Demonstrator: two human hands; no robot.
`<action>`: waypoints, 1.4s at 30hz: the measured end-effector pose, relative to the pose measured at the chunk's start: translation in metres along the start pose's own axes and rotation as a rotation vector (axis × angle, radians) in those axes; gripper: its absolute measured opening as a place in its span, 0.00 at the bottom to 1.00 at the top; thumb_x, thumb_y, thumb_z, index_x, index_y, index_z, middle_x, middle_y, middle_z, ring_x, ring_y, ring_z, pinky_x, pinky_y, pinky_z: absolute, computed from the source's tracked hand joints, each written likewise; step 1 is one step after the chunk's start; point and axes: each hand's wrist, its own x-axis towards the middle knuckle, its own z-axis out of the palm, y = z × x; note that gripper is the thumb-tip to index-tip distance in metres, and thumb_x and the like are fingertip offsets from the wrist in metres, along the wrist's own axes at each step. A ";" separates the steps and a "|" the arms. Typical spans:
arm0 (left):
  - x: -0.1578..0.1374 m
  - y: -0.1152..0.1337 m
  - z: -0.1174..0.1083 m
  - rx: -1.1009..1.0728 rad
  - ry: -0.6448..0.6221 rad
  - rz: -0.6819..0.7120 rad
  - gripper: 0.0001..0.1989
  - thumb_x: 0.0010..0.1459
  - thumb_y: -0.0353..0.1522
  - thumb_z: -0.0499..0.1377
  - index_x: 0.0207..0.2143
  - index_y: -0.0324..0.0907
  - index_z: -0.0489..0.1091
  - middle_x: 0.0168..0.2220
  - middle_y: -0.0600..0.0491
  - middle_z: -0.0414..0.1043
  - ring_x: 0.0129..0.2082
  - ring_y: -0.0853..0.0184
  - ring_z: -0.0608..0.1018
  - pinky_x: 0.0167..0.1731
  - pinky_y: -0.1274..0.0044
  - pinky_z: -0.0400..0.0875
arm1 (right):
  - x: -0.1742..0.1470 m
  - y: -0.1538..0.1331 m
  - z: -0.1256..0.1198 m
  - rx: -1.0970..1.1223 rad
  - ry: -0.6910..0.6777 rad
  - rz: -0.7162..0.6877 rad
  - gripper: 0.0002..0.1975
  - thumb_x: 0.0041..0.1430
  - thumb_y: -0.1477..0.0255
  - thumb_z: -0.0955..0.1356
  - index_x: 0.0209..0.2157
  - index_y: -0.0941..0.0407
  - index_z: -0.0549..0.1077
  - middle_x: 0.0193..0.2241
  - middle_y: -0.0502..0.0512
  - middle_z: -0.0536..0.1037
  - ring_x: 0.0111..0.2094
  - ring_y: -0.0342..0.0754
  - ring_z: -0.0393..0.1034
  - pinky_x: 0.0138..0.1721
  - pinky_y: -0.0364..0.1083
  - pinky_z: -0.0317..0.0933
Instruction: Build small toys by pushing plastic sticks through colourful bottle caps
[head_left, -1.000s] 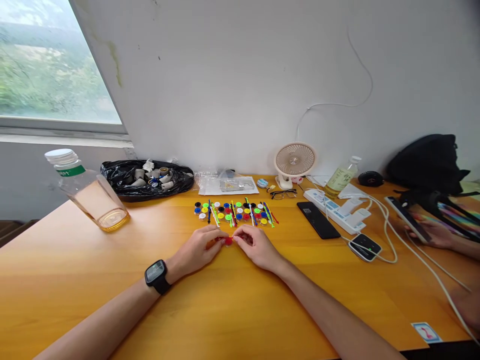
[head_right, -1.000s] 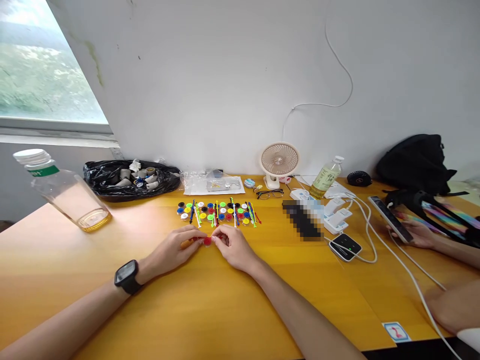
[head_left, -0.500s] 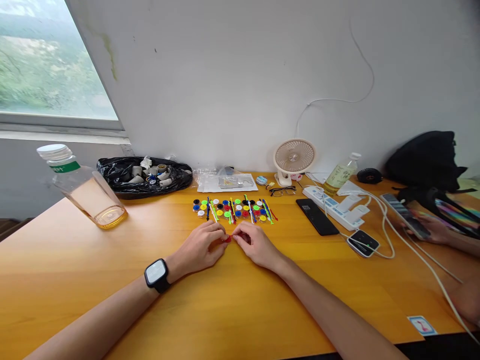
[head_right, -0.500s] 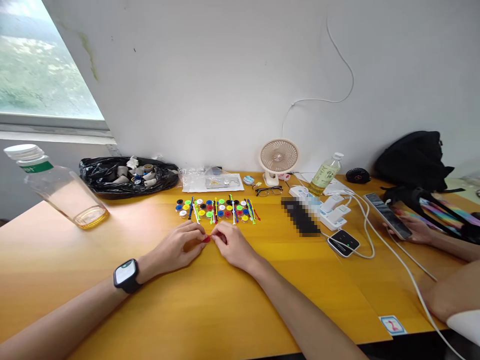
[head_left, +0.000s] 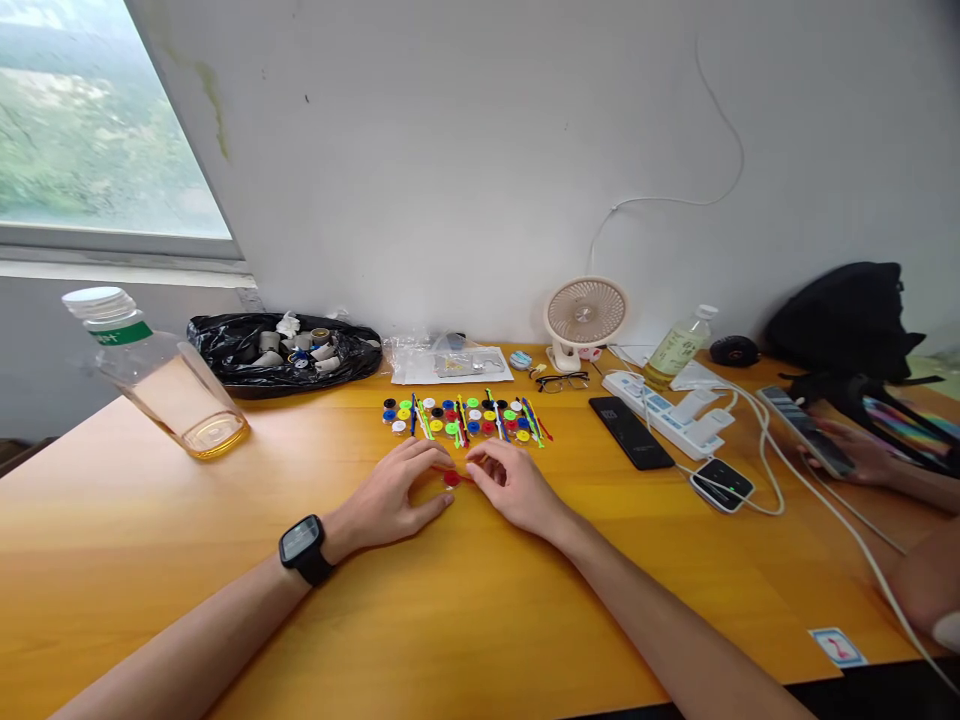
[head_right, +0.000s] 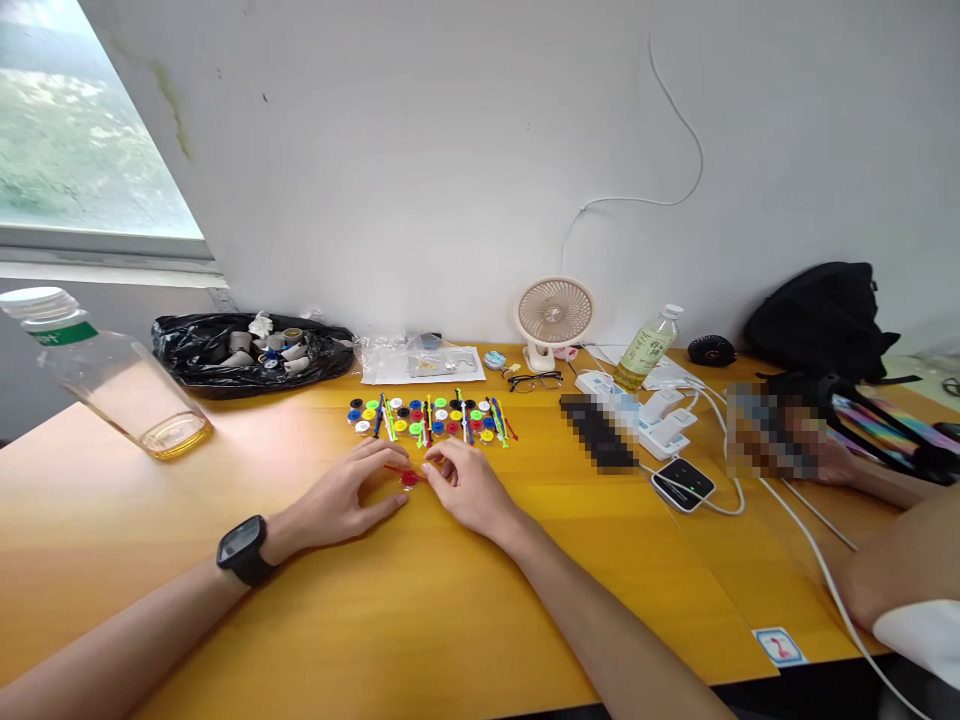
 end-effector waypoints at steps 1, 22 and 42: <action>-0.001 -0.001 -0.001 -0.026 0.022 -0.023 0.16 0.65 0.36 0.64 0.54 0.48 0.71 0.52 0.48 0.76 0.52 0.57 0.77 0.54 0.65 0.72 | 0.000 0.000 -0.001 -0.007 0.022 0.023 0.08 0.69 0.67 0.68 0.42 0.55 0.78 0.37 0.54 0.80 0.29 0.45 0.70 0.32 0.45 0.64; 0.000 -0.006 -0.004 -0.054 0.175 -0.101 0.10 0.68 0.38 0.62 0.50 0.47 0.76 0.47 0.49 0.79 0.46 0.60 0.77 0.50 0.67 0.71 | -0.005 -0.002 0.000 -0.080 -0.011 -0.029 0.16 0.71 0.68 0.67 0.56 0.51 0.78 0.59 0.58 0.79 0.41 0.50 0.79 0.48 0.51 0.70; -0.002 0.001 -0.006 0.007 0.169 -0.035 0.16 0.68 0.39 0.62 0.56 0.47 0.73 0.51 0.48 0.79 0.50 0.58 0.78 0.54 0.65 0.72 | -0.002 -0.003 -0.005 0.000 0.001 0.096 0.12 0.68 0.63 0.69 0.44 0.55 0.81 0.28 0.50 0.78 0.22 0.42 0.61 0.26 0.44 0.54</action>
